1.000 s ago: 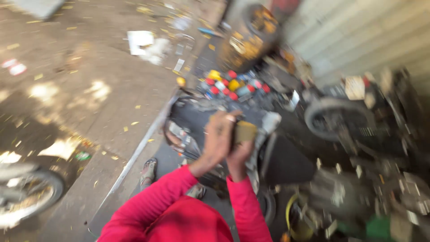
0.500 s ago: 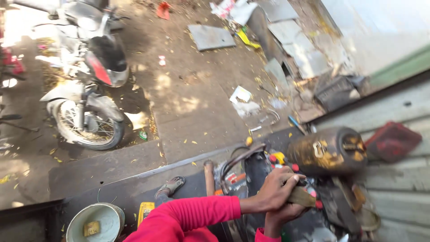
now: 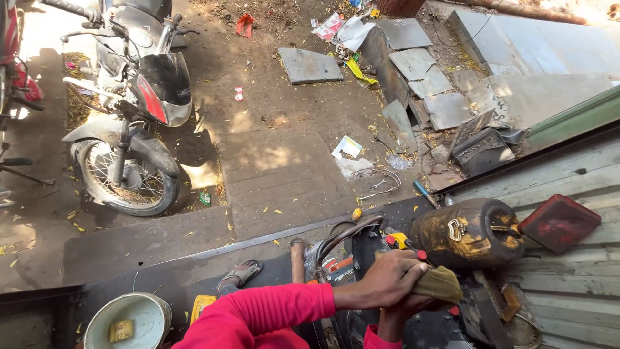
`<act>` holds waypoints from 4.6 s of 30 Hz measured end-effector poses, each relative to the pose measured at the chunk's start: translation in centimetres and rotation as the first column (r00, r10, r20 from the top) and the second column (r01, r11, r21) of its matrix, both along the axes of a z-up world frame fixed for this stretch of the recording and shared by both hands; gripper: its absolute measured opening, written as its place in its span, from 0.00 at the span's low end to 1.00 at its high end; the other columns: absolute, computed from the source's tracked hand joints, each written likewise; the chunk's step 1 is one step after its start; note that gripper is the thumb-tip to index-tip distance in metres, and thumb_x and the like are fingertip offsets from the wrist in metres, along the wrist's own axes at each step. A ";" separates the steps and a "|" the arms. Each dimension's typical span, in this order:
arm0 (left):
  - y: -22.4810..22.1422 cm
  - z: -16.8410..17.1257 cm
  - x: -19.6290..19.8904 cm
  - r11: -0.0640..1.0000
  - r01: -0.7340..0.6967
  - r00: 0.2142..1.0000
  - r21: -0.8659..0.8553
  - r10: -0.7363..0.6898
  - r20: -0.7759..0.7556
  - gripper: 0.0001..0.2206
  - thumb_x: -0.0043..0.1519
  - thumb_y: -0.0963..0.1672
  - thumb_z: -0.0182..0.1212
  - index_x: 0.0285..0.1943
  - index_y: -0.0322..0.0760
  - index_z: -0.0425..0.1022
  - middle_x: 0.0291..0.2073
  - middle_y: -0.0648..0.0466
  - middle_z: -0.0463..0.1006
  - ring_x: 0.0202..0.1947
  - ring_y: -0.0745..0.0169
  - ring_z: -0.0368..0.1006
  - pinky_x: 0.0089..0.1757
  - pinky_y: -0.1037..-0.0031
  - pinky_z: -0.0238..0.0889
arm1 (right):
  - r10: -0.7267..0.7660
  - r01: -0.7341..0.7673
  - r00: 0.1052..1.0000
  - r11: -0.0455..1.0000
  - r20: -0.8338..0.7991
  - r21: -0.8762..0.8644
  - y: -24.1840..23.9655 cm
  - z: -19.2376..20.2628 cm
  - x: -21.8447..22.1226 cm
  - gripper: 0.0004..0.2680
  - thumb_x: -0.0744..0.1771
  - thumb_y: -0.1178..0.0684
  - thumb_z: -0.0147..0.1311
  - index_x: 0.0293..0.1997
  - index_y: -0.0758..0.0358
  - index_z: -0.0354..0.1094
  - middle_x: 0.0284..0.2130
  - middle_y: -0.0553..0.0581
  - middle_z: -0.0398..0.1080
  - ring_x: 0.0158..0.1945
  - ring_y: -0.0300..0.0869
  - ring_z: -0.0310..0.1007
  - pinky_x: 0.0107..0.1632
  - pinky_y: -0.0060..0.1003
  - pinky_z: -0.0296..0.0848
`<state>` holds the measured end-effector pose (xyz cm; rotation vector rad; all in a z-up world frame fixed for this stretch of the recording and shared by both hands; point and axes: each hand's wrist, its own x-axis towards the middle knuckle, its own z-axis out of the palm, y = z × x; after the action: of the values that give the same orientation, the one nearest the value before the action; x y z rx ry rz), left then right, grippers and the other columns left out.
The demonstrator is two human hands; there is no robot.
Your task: Cleaning motorcycle components using a rag and a screwdriver in an auto repair shop.
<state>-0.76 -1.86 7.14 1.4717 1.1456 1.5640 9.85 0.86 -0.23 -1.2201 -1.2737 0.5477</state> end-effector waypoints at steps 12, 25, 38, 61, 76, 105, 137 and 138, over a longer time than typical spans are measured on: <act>3.1 -5.7 1.1 0.987 0.113 0.938 0.114 -0.068 -0.339 0.20 0.73 0.50 0.43 0.37 0.32 0.73 0.31 0.43 0.74 0.30 0.41 0.73 0.33 0.53 0.66 | -0.078 0.071 0.996 0.986 -0.038 -0.151 0.0 -1.3 1.7 0.08 0.75 0.50 0.49 0.46 0.65 0.65 0.38 0.55 0.69 0.41 0.41 0.72 0.45 0.38 0.72; 5.3 -7.6 -1.4 0.921 0.345 0.852 0.184 -0.224 -0.474 0.23 0.72 0.55 0.44 0.42 0.35 0.76 0.38 0.47 0.80 0.42 0.44 0.79 0.43 0.55 0.73 | 0.050 -0.533 0.268 0.839 -0.962 -0.105 1.5 -6.1 9.0 0.09 0.74 0.47 0.44 0.50 0.59 0.68 0.41 0.52 0.73 0.43 0.37 0.76 0.52 0.41 0.77; 5.3 -7.3 1.2 0.969 0.067 0.975 0.237 -0.014 -0.220 0.16 0.73 0.52 0.45 0.48 0.42 0.77 0.60 0.46 0.63 0.61 0.48 0.54 0.56 0.52 0.44 | 0.033 -0.469 0.499 0.850 -0.866 -0.238 0.8 -6.3 4.0 0.15 0.71 0.42 0.39 0.63 0.52 0.63 0.56 0.51 0.70 0.58 0.41 0.71 0.57 0.41 0.74; 3.6 -7.6 -0.3 0.942 0.077 0.977 -0.327 -0.137 -0.165 0.15 0.71 0.51 0.44 0.47 0.34 0.65 0.31 0.42 0.76 0.31 0.41 0.72 0.36 0.56 0.66 | -0.196 -0.099 0.726 0.918 -0.659 -0.383 -0.5 -0.1 -2.4 0.10 0.70 0.56 0.42 0.51 0.68 0.69 0.46 0.62 0.74 0.47 0.48 0.79 0.51 0.44 0.79; 8.6 -10.3 -3.6 0.982 -0.180 0.979 -0.056 0.185 0.086 0.19 0.72 0.50 0.51 0.54 0.23 0.67 0.40 0.40 0.73 0.42 0.49 0.67 0.46 0.58 0.63 | 0.163 -0.197 0.969 0.964 -0.187 -0.177 -3.4 -12.5 3.2 0.05 0.73 0.60 0.48 0.44 0.70 0.70 0.37 0.55 0.70 0.38 0.38 0.67 0.42 0.36 0.73; 7.5 -4.9 -4.7 0.869 0.405 0.749 -0.286 -0.135 0.649 0.11 0.72 0.48 0.49 0.42 0.38 0.69 0.27 0.61 0.73 0.25 0.76 0.66 0.29 0.80 0.62 | 0.116 -0.157 0.970 0.970 -0.211 -0.185 -1.7 2.9 -0.9 0.06 0.67 0.64 0.52 0.47 0.69 0.70 0.40 0.51 0.74 0.43 0.33 0.74 0.47 0.29 0.75; 5.9 -3.3 -1.9 0.953 0.231 0.945 -0.194 -0.173 0.277 0.12 0.70 0.47 0.49 0.48 0.32 0.71 0.34 0.51 0.78 0.35 0.69 0.72 0.39 0.71 0.68 | 0.300 -0.382 0.922 0.812 -0.247 -0.442 0.5 3.3 2.2 0.10 0.64 0.61 0.59 0.50 0.70 0.71 0.41 0.54 0.75 0.42 0.35 0.75 0.45 0.31 0.75; 5.9 -3.4 -1.8 0.945 0.246 0.942 -0.214 -0.182 0.282 0.13 0.71 0.47 0.50 0.48 0.32 0.71 0.34 0.50 0.79 0.35 0.68 0.72 0.39 0.70 0.68 | 0.281 -0.332 0.943 0.847 -0.181 -0.416 0.2 2.6 2.4 0.10 0.65 0.61 0.59 0.49 0.70 0.71 0.40 0.54 0.75 0.41 0.35 0.74 0.45 0.31 0.75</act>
<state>-2.51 3.99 3.74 1.1470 0.9517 1.3603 12.21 1.08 2.39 -1.3349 -1.2947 1.1792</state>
